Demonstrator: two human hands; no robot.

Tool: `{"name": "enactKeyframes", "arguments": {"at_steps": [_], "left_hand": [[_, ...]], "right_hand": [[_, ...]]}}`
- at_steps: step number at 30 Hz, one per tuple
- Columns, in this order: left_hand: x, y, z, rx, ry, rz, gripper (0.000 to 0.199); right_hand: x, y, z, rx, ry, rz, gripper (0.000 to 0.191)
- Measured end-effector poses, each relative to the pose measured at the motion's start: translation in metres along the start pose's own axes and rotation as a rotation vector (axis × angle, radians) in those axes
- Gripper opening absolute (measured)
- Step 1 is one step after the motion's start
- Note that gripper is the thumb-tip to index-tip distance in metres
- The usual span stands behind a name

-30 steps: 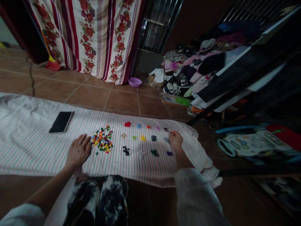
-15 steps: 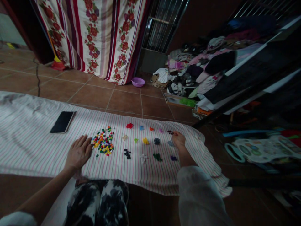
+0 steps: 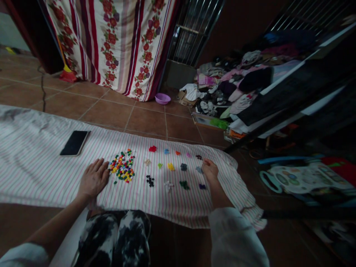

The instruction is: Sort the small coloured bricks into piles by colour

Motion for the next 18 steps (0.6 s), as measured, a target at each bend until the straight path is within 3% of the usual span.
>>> {"name": "enactKeyframes", "arguments": {"at_steps": [4, 9, 18], "left_hand": [[-0.001, 0.001, 0.000, -0.019, -0.012, 0.015, 0.047], [-0.005, 0.002, 0.001, -0.041, -0.059, 0.028, 0.046], [-0.008, 0.002, 0.003, -0.061, -0.026, 0.012, 0.049]], "right_hand": [[-0.005, -0.010, -0.009, 0.069, -0.011, 0.014, 0.031], [0.004, -0.030, -0.048, -0.019, 0.012, -0.048, 0.033], [0.062, -0.112, -0.139, -0.276, 0.221, -0.279, 0.033]]}}
Point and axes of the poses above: each hand's wrist, its own y-axis towards the middle knuckle, its own x-axis out of the palm, z = x × y, the point moved 8 cm from there along y, towards the middle knuckle
